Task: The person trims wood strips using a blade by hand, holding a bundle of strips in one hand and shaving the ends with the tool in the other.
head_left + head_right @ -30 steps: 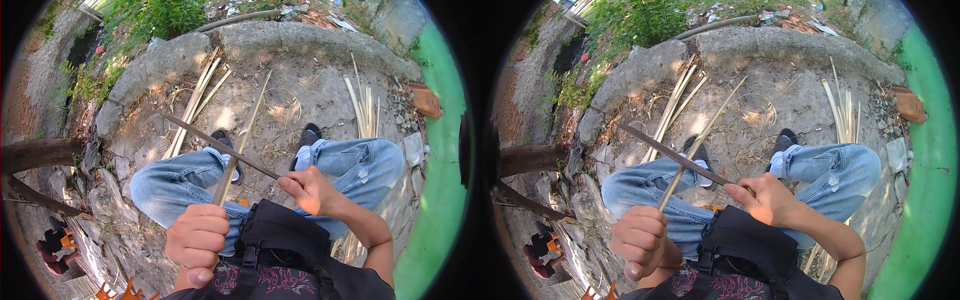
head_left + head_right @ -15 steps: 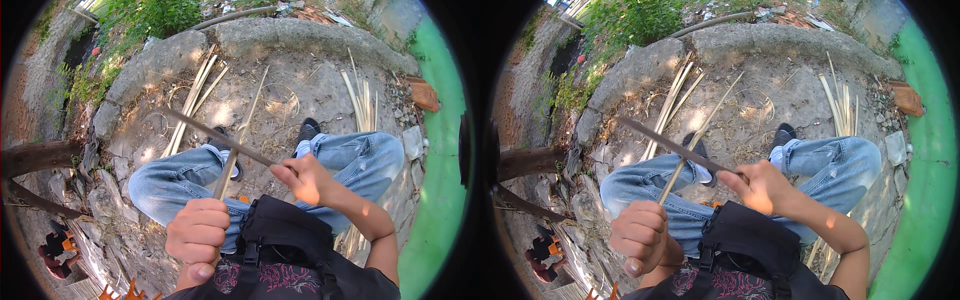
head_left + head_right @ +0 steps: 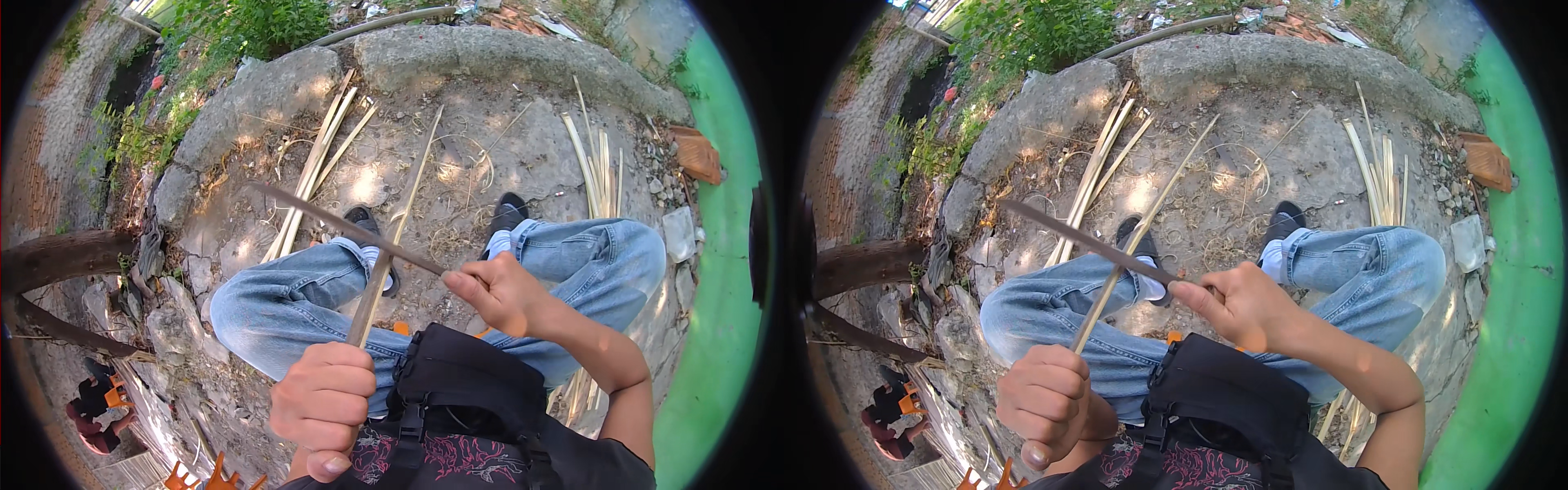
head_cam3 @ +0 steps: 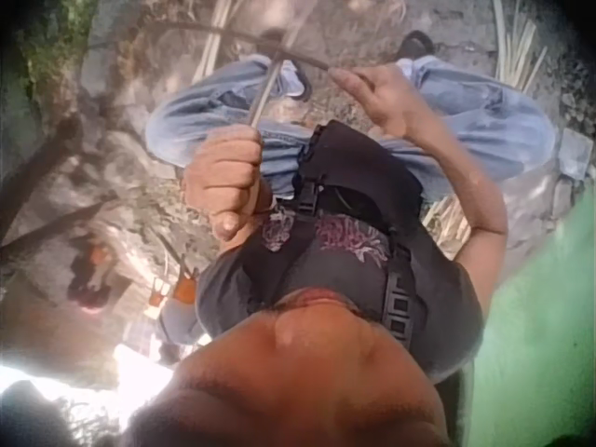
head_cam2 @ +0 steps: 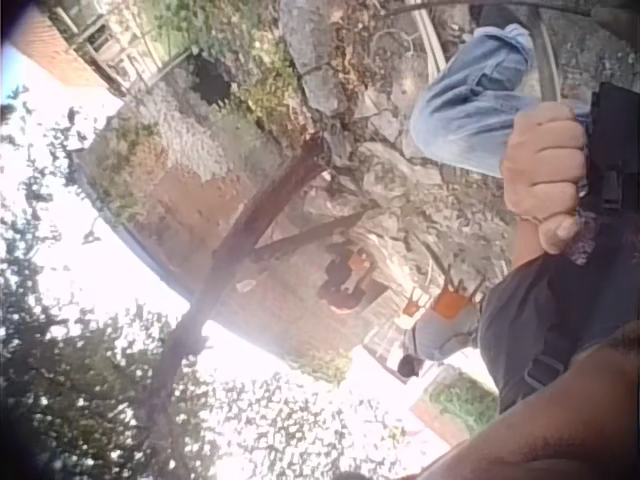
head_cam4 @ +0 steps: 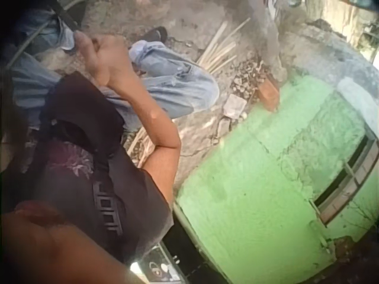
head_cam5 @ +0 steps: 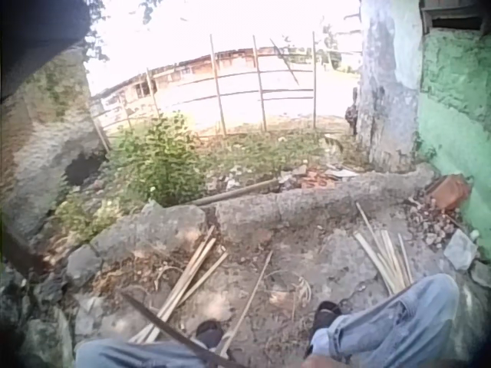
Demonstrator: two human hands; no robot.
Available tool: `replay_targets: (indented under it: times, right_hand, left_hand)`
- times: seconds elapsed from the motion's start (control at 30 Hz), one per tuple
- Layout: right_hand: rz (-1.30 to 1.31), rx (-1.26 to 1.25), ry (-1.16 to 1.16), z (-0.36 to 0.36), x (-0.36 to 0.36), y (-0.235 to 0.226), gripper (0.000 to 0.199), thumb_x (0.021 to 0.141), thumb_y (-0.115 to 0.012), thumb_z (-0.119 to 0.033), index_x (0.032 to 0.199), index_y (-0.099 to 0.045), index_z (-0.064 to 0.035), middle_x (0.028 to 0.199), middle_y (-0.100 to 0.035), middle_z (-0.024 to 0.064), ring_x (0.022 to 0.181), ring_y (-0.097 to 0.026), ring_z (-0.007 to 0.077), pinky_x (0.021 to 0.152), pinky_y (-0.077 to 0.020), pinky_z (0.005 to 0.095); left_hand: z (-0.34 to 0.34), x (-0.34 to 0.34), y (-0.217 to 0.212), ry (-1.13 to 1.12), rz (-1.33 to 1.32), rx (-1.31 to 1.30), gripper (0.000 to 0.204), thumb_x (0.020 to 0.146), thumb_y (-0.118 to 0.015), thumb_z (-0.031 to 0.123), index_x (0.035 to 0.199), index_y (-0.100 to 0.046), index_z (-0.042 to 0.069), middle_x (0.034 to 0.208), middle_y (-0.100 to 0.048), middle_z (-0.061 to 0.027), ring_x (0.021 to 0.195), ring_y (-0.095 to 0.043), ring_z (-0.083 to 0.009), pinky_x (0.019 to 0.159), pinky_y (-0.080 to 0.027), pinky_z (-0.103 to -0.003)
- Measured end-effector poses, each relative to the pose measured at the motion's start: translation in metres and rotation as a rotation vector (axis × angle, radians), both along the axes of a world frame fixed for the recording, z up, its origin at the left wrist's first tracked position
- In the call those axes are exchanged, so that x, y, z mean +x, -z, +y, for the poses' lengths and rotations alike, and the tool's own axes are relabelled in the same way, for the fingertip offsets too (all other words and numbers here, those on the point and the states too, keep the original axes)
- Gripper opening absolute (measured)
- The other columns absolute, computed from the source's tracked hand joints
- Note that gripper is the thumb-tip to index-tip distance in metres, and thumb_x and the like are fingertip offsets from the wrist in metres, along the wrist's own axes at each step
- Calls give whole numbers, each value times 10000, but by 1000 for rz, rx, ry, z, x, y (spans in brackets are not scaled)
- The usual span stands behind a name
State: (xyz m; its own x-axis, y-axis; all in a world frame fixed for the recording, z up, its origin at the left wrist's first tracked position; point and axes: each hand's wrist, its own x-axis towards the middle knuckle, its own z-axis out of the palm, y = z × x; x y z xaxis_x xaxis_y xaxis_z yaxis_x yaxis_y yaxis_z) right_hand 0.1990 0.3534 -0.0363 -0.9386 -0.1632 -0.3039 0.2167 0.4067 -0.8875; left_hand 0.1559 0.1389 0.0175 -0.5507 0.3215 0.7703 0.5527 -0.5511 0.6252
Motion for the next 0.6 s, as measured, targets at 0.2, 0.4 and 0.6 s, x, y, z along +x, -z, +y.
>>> replay_targets:
  times: [0.2, 0.4, 0.6]
  right_hand:
    - [-63, -115, 190, 4, -5, 27, 617, 944, -446, -450, 574, -507, 41, 429, -315, 39, 440, -291, 96, 411, -289, 322]
    - [-86, -112, 67, -7, 4, 5, 618, 953, -433, -435, 556, -492, 36, 429, -299, 28, 428, -285, 100, 406, -282, 319]
    - [-153, -26, 238, 10, -9, 58, 640, 946, -430, -475, 543, -486, 20, 419, -322, 33, 426, -305, 92, 405, -294, 311]
  left_hand:
    - [3, -1, 1, 58, 3, -39, 472, 847, -435, 236, 431, -266, 93, 396, -257, 3, 316, -246, -127, 330, -236, -271]
    - [5, 3, -3, -15, -16, 5, 486, 835, -435, 234, 409, -236, 111, 357, -212, 25, 275, -186, -99, 307, -225, -247]
    - [-5, -4, 2, 77, 5, -46, 474, 856, -443, 245, 445, -280, 74, 416, -272, -14, 338, -281, -154, 346, -234, -294]
